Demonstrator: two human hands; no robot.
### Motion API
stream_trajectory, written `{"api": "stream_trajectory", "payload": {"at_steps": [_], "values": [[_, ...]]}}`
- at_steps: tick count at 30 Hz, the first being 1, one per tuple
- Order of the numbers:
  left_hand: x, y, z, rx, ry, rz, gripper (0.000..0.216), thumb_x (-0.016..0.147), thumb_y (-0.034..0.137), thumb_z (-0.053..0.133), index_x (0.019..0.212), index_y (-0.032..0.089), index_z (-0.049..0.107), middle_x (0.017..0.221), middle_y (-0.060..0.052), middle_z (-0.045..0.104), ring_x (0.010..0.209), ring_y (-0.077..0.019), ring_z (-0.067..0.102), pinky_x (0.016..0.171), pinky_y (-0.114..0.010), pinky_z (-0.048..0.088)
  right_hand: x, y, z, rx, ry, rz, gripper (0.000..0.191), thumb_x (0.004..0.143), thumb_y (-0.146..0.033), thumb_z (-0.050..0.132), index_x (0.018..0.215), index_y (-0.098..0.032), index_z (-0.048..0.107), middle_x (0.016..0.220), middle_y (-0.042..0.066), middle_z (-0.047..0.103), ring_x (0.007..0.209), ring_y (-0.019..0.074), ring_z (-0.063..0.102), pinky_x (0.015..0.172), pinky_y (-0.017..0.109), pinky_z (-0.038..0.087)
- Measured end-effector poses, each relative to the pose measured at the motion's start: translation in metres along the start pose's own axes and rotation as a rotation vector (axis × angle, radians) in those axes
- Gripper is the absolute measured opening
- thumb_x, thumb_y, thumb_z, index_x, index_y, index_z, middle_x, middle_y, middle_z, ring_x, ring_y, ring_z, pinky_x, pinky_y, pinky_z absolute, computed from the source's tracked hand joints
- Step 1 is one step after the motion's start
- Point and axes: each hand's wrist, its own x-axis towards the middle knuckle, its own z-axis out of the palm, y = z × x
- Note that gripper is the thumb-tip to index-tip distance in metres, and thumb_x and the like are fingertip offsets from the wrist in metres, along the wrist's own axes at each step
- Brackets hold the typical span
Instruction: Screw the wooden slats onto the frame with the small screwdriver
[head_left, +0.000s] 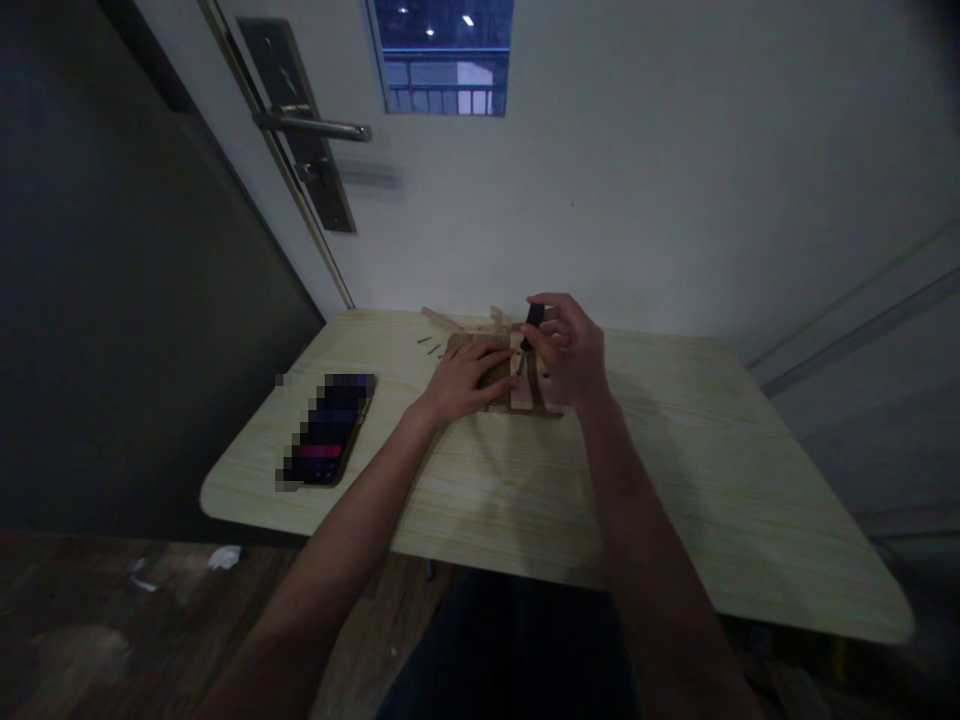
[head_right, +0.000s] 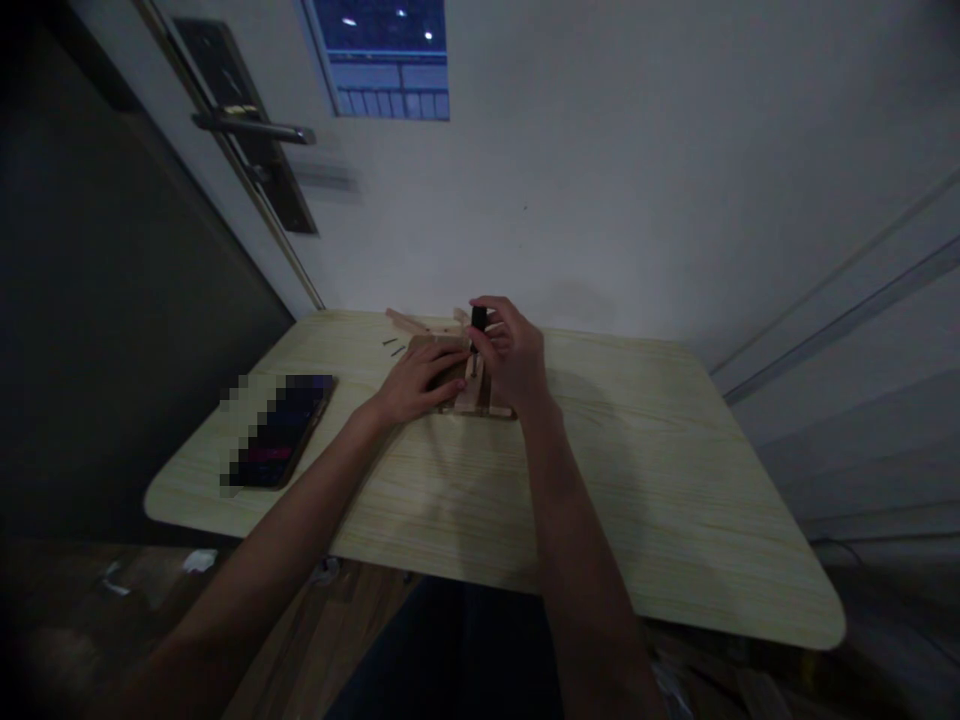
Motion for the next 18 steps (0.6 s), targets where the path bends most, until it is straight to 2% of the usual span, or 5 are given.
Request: {"api": "stream_trajectory", "payload": {"at_steps": [4, 8, 11, 14, 18], "values": [[0.0, 0.0, -0.001, -0.012, -0.012, -0.004, 0.052, 0.1, 0.055, 0.05, 0.141, 0.025, 0.06, 0.145, -0.009, 0.059, 0.134, -0.0319, 0.054, 0.114, -0.053, 0.041, 0.002, -0.001, -0.002, -0.152, 0.05, -0.068, 0.02, 0.083, -0.029, 0.073, 0.102, -0.027, 0.067, 0.083, -0.002, 0.064, 0.061, 0.0113, 0.058, 0.055, 0.024, 0.052], [0.0, 0.0, -0.001, -0.012, -0.01, -0.004, 0.053, 0.1, 0.056, 0.049, 0.141, 0.024, 0.06, 0.146, -0.01, 0.058, 0.134, -0.0316, 0.054, 0.114, -0.053, 0.041, 0.002, -0.001, -0.006, -0.202, 0.01, -0.145, 0.014, 0.087, -0.031, 0.069, 0.1, -0.026, 0.07, 0.092, 0.001, 0.066, 0.065, 0.0118, 0.057, 0.06, 0.027, 0.055], [0.0, -0.001, 0.0, -0.012, -0.005, 0.0, 0.054, 0.1, 0.057, 0.048, 0.141, 0.023, 0.06, 0.146, -0.01, 0.059, 0.133, -0.0317, 0.054, 0.114, -0.053, 0.041, 0.002, -0.001, -0.009, -0.124, -0.072, -0.159, 0.025, 0.094, -0.038, 0.059, 0.113, -0.026, 0.07, 0.111, 0.007, 0.07, 0.087, 0.0172, 0.067, 0.069, 0.031, 0.061], [0.0, 0.0, 0.0, -0.018, -0.006, -0.002, 0.054, 0.1, 0.057, 0.048, 0.14, 0.024, 0.061, 0.145, -0.009, 0.059, 0.134, -0.0311, 0.054, 0.114, -0.052, 0.041, 0.002, 0.0, -0.011, -0.055, -0.13, -0.162, 0.032, 0.1, -0.043, 0.05, 0.118, -0.026, 0.069, 0.123, 0.01, 0.07, 0.112, 0.0221, 0.067, 0.084, 0.037, 0.063], [0.0, 0.0, 0.0, -0.019, -0.003, -0.003, 0.053, 0.1, 0.055, 0.05, 0.141, 0.023, 0.06, 0.146, -0.01, 0.059, 0.134, -0.0316, 0.054, 0.115, -0.052, 0.04, 0.001, 0.001, -0.008, 0.02, -0.118, -0.07, 0.032, 0.095, -0.044, 0.058, 0.12, -0.026, 0.067, 0.12, 0.008, 0.072, 0.095, 0.0188, 0.072, 0.076, 0.033, 0.063]]}}
